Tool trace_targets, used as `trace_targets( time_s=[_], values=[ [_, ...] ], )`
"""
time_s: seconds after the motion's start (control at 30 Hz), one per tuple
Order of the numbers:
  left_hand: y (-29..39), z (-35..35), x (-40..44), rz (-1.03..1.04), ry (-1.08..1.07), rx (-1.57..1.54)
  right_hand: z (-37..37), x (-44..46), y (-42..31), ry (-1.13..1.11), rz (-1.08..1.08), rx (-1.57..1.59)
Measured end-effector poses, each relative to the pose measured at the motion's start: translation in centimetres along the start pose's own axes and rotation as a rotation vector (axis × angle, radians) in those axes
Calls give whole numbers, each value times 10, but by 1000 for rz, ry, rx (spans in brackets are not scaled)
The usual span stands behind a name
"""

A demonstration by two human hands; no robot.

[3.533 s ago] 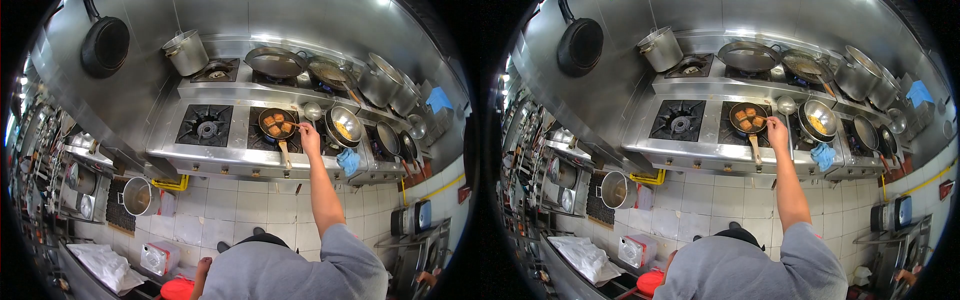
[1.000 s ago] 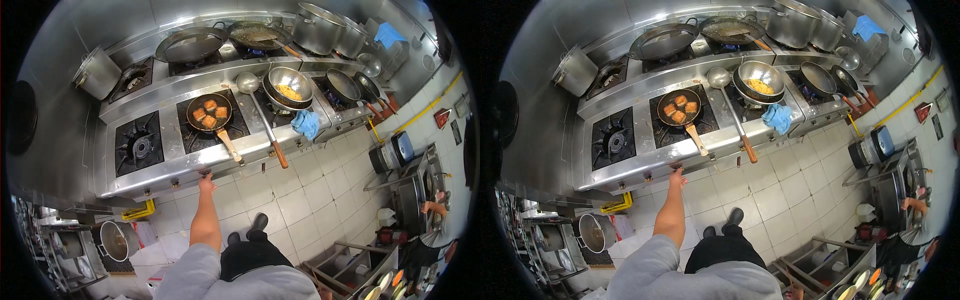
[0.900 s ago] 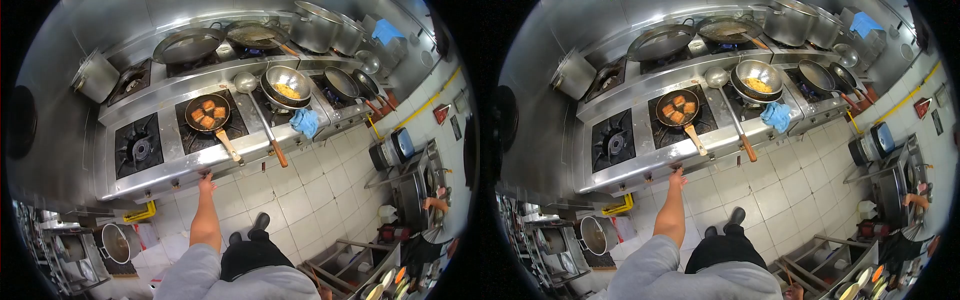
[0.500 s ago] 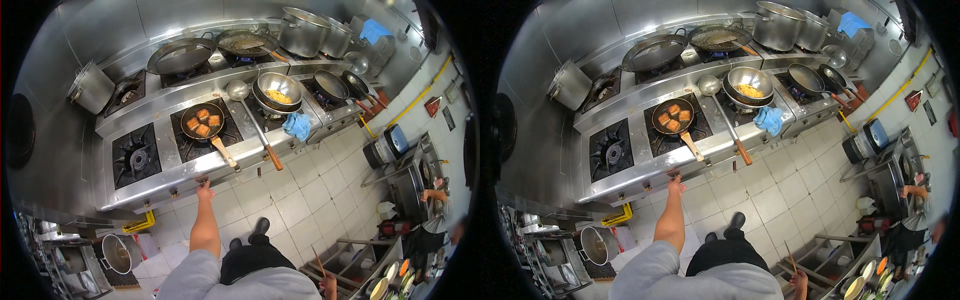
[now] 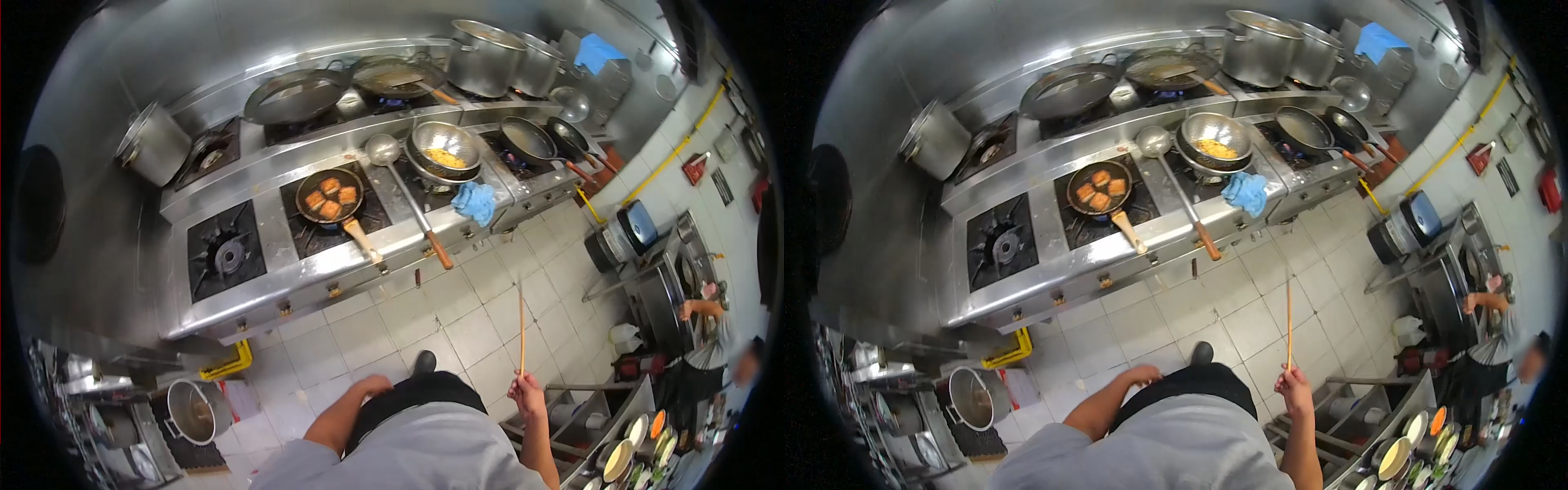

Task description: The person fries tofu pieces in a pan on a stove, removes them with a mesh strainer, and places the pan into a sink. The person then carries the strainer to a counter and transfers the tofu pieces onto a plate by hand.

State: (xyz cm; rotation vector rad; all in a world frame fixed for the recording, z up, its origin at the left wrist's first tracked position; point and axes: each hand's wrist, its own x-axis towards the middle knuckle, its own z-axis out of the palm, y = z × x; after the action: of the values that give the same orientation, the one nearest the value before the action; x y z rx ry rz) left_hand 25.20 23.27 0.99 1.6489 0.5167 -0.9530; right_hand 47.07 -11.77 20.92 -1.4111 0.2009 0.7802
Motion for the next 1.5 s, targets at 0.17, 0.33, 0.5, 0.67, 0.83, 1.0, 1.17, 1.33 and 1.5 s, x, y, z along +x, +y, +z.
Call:
trace_targets(
  time_s=[0.17, 0.33, 0.5, 0.67, 0.83, 1.0, 1.17, 1.33, 1.5],
  values=[
    [-106, -59, -21, 23, 873, -684, 40, 73, -25, -196, 64, -129],
    [-109, -32, -106, -105, 991, -815, 56, 141, -38, -325, 134, -356],
    [-205, 81, -49, -74, 717, -444, 33, 176, -57, -255, 103, -392],
    [-123, 155, 15, -72, 572, -496, -58, 221, -38, -126, 135, -608],
    [-24, 120, -16, -333, 572, -498, -150, 234, -26, 8, 205, -751],
    [-14, 60, -8, -245, 619, -699, -194, 228, -30, 196, -52, -534],
    [44, -3, 9, -128, 578, -404, -191, 178, -62, 443, -284, -365],
    [87, -41, 33, 32, 460, -355, -207, 83, -90, 723, -394, -89],
    [87, -46, 47, -83, 255, -182, -209, -64, -113, 944, -708, 149]
  ],
)
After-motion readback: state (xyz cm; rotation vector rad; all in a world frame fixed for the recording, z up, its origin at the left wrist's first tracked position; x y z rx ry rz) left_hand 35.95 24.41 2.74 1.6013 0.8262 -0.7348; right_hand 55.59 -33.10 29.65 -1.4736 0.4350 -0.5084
